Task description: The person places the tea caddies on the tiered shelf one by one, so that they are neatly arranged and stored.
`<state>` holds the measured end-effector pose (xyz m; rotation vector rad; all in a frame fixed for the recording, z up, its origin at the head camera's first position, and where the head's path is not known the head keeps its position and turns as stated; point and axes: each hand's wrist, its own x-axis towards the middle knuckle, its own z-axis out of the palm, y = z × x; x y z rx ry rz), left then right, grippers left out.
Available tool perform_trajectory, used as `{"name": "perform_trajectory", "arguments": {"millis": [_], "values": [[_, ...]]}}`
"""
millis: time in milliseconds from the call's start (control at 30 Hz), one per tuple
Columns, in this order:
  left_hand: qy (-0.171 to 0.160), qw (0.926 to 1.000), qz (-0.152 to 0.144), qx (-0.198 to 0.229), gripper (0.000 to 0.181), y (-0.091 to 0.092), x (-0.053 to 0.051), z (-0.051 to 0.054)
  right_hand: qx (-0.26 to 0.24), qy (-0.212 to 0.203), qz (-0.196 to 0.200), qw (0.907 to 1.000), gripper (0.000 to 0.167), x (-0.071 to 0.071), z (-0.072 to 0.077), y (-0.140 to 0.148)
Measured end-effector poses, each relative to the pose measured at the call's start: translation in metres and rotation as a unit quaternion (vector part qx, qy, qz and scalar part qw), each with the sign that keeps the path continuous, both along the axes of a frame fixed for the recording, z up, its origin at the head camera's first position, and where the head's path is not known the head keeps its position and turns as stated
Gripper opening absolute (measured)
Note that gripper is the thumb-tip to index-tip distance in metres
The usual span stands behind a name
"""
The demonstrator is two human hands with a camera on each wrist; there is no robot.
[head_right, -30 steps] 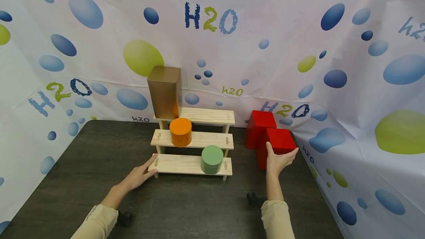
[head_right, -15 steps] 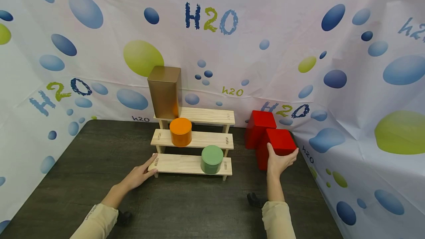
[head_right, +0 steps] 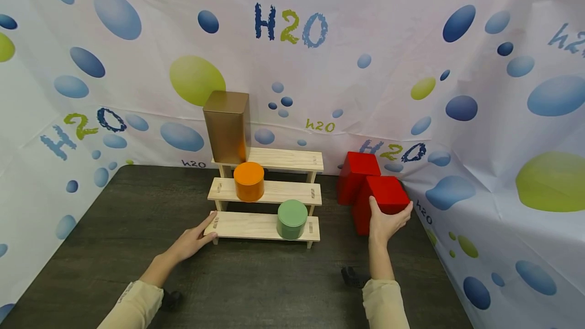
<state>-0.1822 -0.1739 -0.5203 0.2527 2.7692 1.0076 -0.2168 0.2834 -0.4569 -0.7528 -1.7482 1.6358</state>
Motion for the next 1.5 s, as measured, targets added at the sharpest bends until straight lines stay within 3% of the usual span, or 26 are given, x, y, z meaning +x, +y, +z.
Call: {"name": "perform_trajectory", "arguments": {"millis": [433, 933, 1333, 1500], "values": [[0.006, 1.0000, -0.002, 0.000, 0.067, 0.000, 0.000, -0.002, 0.005, 0.053, -0.004, 0.9986, 0.097, 0.007, 0.030, -0.009], [0.006, 1.0000, -0.001, 0.001, 0.067, 0.000, 0.000, -0.004, 0.006, 0.076, 0.038, 0.9963, 0.093, 0.018, 0.068, -0.019], [0.009, 1.0000, -0.003, 0.001, 0.067, 0.000, 0.000, -0.004, -0.004, 0.160, 0.108, 0.9812, 0.093, 0.020, 0.089, -0.033], [0.008, 1.0000, -0.004, 0.000, 0.067, 0.000, 0.000, -0.003, 0.003, 0.177, 0.130, 0.9756, 0.090, 0.017, 0.097, -0.037]]}}
